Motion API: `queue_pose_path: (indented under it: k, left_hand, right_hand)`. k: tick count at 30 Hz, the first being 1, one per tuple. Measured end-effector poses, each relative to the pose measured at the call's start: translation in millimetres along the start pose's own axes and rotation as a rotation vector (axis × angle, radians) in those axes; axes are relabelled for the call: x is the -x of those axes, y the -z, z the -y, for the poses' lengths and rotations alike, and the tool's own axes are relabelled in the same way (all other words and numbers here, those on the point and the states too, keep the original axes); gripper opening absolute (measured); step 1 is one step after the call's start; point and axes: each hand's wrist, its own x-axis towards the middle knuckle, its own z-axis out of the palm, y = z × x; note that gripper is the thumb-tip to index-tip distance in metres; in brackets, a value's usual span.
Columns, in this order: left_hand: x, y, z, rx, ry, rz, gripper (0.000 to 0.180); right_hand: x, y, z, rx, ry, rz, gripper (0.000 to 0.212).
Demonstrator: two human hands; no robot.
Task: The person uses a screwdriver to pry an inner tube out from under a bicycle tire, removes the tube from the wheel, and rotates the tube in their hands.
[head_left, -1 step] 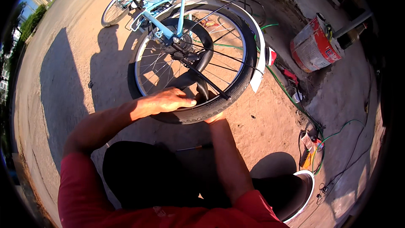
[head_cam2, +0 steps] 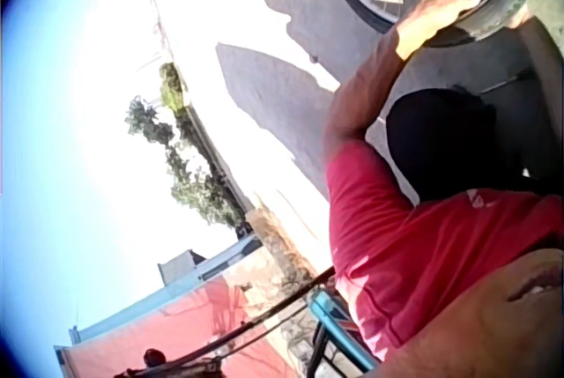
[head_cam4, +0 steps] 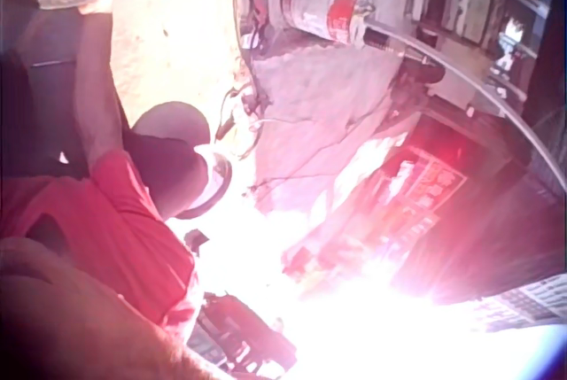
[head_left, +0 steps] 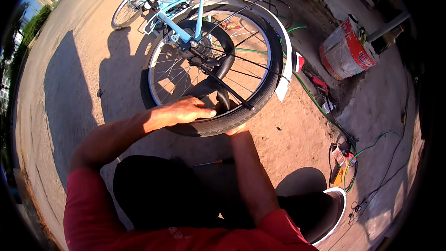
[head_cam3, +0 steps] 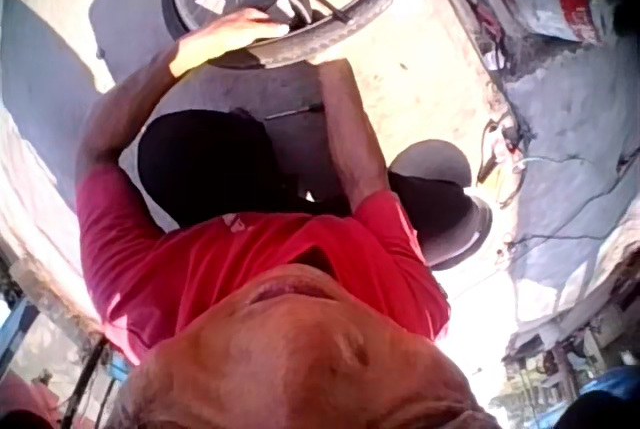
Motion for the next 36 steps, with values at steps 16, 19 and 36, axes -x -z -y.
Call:
queue_pose_path:
  k: [16, 19, 36]
  left_hand:
    - [69, 53, -27, 0.951, -0.408, -0.638, 0.025]
    - [77, 101, -12, 0.959, -0.700, -0.410, 0.027]
    - [139, 92, -123, 0.643, -1.253, -0.406, 0.039]
  right_hand:
    - [-2, -37, 17, -0.288, -0.113, -0.074, 0.026]
    - [-6, -41, 16, -0.295, -0.127, -0.085, 0.022]
    - [-5, -35, 33, -0.335, -0.028, 0.079, 0.030]
